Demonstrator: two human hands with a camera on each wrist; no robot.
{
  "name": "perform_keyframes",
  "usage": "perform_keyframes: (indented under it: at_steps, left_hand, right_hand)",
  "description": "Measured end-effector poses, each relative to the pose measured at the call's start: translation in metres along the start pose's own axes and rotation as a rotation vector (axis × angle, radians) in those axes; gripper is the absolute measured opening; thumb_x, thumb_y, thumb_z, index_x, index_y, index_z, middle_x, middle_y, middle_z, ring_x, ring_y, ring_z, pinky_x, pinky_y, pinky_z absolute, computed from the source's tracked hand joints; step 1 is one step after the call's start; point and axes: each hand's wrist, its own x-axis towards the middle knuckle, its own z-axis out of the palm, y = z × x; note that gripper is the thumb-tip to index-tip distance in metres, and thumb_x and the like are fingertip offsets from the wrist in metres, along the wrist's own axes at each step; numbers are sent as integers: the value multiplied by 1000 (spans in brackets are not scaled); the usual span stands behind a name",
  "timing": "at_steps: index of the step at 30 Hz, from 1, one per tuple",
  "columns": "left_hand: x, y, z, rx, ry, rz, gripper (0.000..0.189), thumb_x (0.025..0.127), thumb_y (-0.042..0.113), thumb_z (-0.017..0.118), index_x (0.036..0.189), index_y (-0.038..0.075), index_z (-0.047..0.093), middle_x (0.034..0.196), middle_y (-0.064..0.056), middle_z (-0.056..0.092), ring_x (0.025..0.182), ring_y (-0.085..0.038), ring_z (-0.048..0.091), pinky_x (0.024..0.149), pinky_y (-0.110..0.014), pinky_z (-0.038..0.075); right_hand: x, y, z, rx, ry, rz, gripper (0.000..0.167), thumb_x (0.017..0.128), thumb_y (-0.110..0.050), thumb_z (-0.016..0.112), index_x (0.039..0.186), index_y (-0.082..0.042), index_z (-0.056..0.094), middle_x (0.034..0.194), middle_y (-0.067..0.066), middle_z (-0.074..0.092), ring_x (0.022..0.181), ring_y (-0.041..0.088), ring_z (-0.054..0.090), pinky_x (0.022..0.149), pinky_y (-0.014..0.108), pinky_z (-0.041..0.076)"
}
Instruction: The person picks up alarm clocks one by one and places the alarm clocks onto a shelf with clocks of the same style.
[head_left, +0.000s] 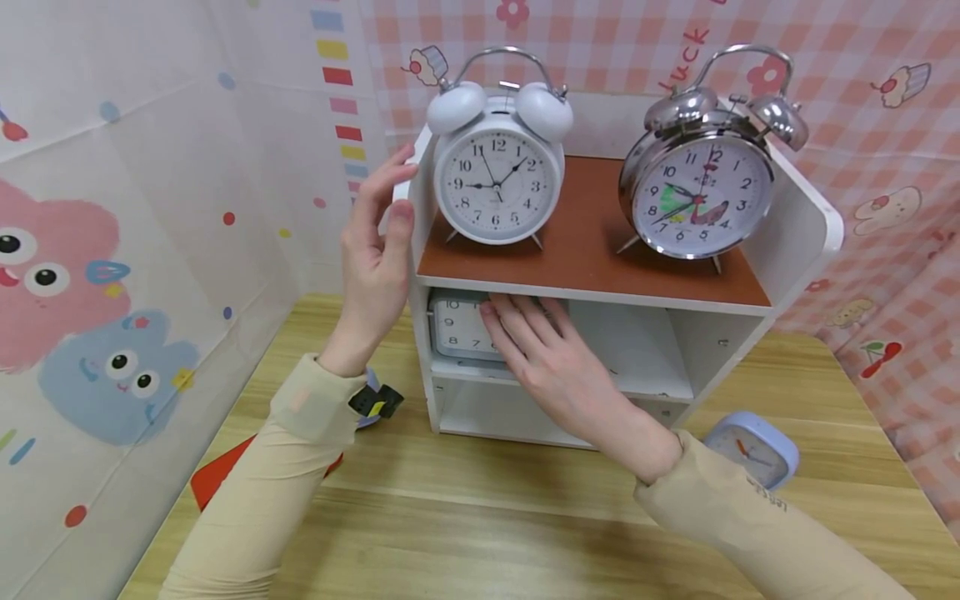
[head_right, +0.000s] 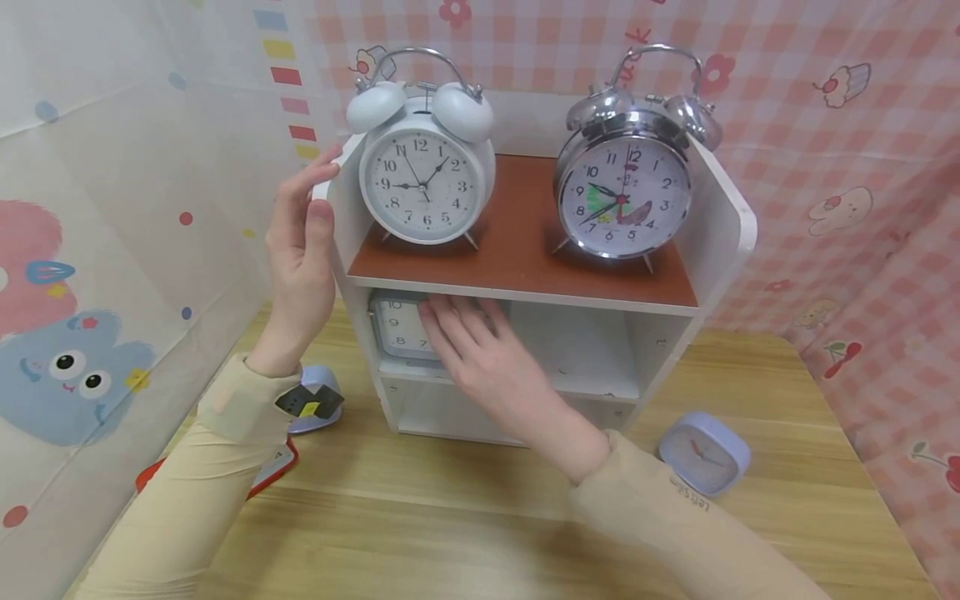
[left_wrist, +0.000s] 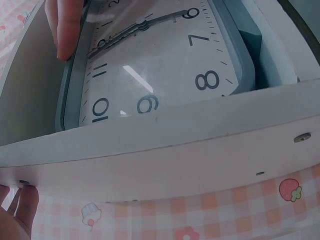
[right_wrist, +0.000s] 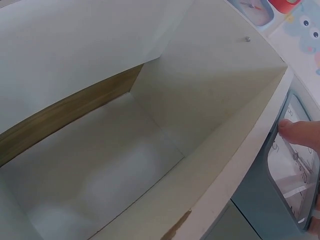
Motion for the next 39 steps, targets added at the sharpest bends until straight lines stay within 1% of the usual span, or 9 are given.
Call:
perform_keyframes:
  at_steps: [11,15,18,21,23,25,29,35,39]
  left_hand:
    - [-1,0,-1,8,-6,3,68,108,57,45,138,-4,54,158,-22,52,146,-27,55,122,-38,48]
    - [-1,0,-1,8,-9,0,70,108,58,45,138,-5,54,158,-23,52,146,-28,54,122,-39,48]
    - [-1,1,-1,9,-11,-3,71,108,59,45,138,-5,54,158,-23,51,146,-28,54,122,-39,48]
    - [-1,1,-1,9,-12,-6,71,108,59,45,138,-5,54,159,-22,51,146,-28,54,122,-39,48]
    - [-1,1,-1,8,-11,-8,70,108,58,44,138,-5,54,159,-22,51,146,-27,53,122,-39,48]
    - [-1,1,-1,6,-9,-9,67,109,56,45,138,-4,54,159,-22,51,147,-27,53,122,-40,48]
    - [-1,1,0,2,-1,-6,63,110,52,46,138,-4,54,159,-21,52,146,-26,54,122,-41,49]
    - [-1,2,0,-6,5,-4,62,110,50,47,138,-4,54,158,-22,52,147,-26,53,123,-39,47]
    - [-1,2,1,-3,4,-3,61,110,50,47,138,-4,54,158,-23,52,148,-25,53,123,-39,47]
  right_hand:
    - [-1,1,-2,-1,-13,-2,49,103,-2,51,152,-4,52,152,14,59,135,32,60,109,50,53]
    - [-2,2,-2,1,-25,-2,52,102,-4,57,153,-5,51,154,14,58,137,32,60,109,50,52]
    - [-4,3,-3,5,-27,4,59,99,-14,69,154,-6,50,156,13,57,139,31,59,109,51,53]
    - [-7,3,-4,22,-33,6,74,93,-29,81,155,-7,49,158,13,56,142,30,57,110,52,52]
    - [-9,3,-5,41,-36,6,82,89,-37,85,156,-7,49,159,13,55,144,30,56,111,53,52]
    - [-12,2,-6,60,-40,6,86,87,-42,86,156,-7,48,161,13,53,146,31,54,112,54,51]
    - [-17,-1,-9,93,-26,2,87,86,-46,86,154,-6,50,161,14,53,147,32,54,112,54,51]
    - [-21,-3,-15,147,7,2,90,83,-49,87,152,-2,53,160,18,53,146,34,55,115,54,50]
    - [-22,-2,-20,161,35,9,94,80,-52,88,150,0,54,159,19,54,145,36,56,116,54,50]
